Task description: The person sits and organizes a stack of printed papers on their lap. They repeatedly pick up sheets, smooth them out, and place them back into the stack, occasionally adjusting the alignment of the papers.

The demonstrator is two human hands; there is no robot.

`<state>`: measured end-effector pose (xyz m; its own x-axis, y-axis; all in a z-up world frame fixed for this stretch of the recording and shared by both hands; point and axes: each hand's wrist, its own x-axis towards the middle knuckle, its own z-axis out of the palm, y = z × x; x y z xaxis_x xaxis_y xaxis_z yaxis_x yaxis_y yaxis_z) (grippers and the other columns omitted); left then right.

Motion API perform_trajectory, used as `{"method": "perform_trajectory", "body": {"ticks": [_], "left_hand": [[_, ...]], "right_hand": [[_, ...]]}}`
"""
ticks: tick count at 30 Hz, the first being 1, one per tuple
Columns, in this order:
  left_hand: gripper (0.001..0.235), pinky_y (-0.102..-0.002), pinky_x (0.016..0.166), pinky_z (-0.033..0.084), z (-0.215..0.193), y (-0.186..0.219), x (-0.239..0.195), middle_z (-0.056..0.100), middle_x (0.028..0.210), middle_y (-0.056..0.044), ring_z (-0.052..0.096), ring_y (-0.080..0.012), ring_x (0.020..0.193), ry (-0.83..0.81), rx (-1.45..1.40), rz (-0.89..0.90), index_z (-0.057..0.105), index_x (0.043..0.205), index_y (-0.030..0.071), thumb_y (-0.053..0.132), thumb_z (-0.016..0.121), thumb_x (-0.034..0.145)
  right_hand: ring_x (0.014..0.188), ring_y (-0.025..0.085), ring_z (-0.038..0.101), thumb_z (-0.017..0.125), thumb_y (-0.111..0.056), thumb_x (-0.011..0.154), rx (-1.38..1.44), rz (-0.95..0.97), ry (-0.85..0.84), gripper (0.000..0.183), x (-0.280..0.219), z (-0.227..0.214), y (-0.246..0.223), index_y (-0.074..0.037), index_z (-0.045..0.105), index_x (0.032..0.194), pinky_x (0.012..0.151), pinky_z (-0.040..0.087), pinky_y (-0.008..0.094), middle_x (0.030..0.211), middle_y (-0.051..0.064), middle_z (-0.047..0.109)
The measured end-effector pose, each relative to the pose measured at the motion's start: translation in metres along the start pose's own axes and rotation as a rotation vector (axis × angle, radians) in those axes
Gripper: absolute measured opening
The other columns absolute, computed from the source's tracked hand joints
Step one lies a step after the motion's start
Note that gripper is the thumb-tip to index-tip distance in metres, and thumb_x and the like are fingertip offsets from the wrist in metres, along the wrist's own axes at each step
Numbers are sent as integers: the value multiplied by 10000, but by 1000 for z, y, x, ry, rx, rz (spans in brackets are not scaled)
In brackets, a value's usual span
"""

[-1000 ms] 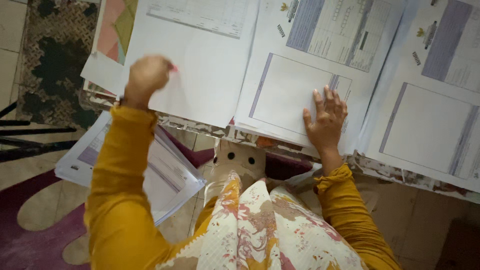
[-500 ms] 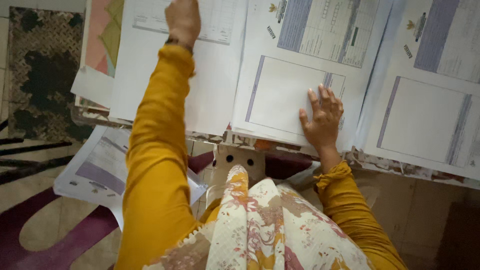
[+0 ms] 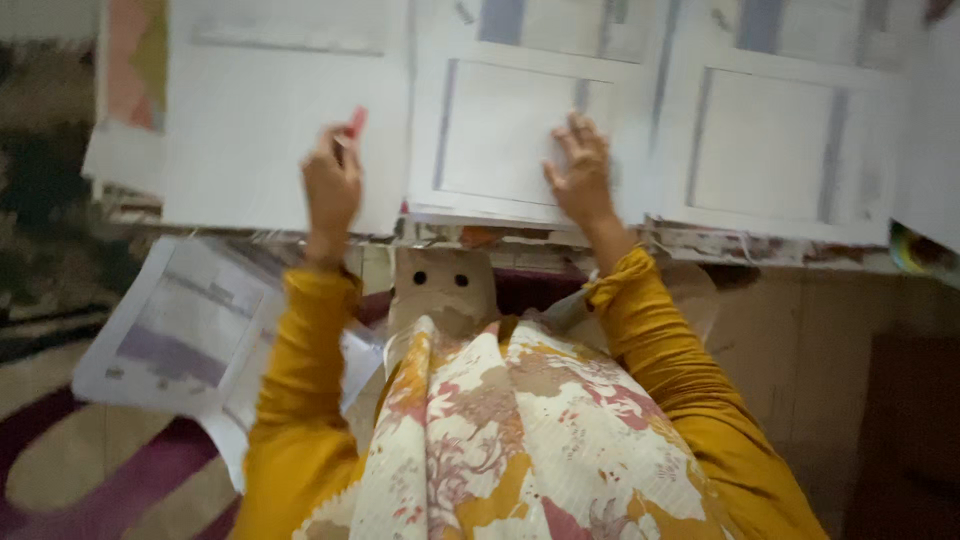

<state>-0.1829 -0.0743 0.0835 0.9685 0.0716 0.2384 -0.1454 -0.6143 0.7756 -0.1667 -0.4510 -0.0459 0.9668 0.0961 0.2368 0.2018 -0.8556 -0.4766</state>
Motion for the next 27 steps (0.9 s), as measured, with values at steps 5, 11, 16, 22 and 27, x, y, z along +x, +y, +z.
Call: {"method": "perform_trajectory", "body": {"ticks": [5, 11, 16, 22, 27], "left_hand": [[230, -394, 721, 518, 100, 67, -60, 639, 802, -156, 602, -249, 740, -148, -417, -26, 621, 1247, 57, 22, 497, 1057], [134, -492, 737, 571, 145, 109, -98, 730, 954, -221, 727, -431, 885, -353, -403, 114, 595, 1157, 80, 61, 581, 1024], [105, -453, 814, 591, 133, 33, -41, 734, 960, -171, 742, -381, 912, -292, -242, 87, 686, 1104, 93, 165, 627, 1055], [221, -409, 927, 549, 125, -69, 121, 717, 1147, -145, 675, -283, 1062, -109, 12, -14, 654, 1201, 38, 147, 669, 1010], [383, -349, 1043, 529, 187, -99, 218, 569, 1379, -138, 656, -287, 1225, -71, -147, -177, 560, 1316, 44, 184, 701, 988]], "right_hand": [[1223, 336, 626, 697, -326, 1017, 686, 94, -28, 304, -34, -47, -116, -126, 687, 1245, 1082, 447, 488, 1208, 144, 696], [954, 178, 701, 584, -229, 1089, 1030, 443, 47, 208, -77, -67, -117, -94, 695, 1203, 868, 584, 355, 1044, 94, 742], [763, 240, 751, 546, -109, 1088, 879, 385, 92, 111, -108, -108, -88, -45, 624, 1040, 685, 600, 349, 917, 167, 752], [468, 94, 510, 519, -223, 1087, 581, 458, -170, 220, -145, -106, -14, -98, 690, 1027, 444, 406, 248, 713, 18, 694], [788, 378, 688, 672, -398, 960, 135, 356, -282, 313, -169, -44, 22, -93, 703, 1022, 707, 472, 474, 911, 163, 743]]}}
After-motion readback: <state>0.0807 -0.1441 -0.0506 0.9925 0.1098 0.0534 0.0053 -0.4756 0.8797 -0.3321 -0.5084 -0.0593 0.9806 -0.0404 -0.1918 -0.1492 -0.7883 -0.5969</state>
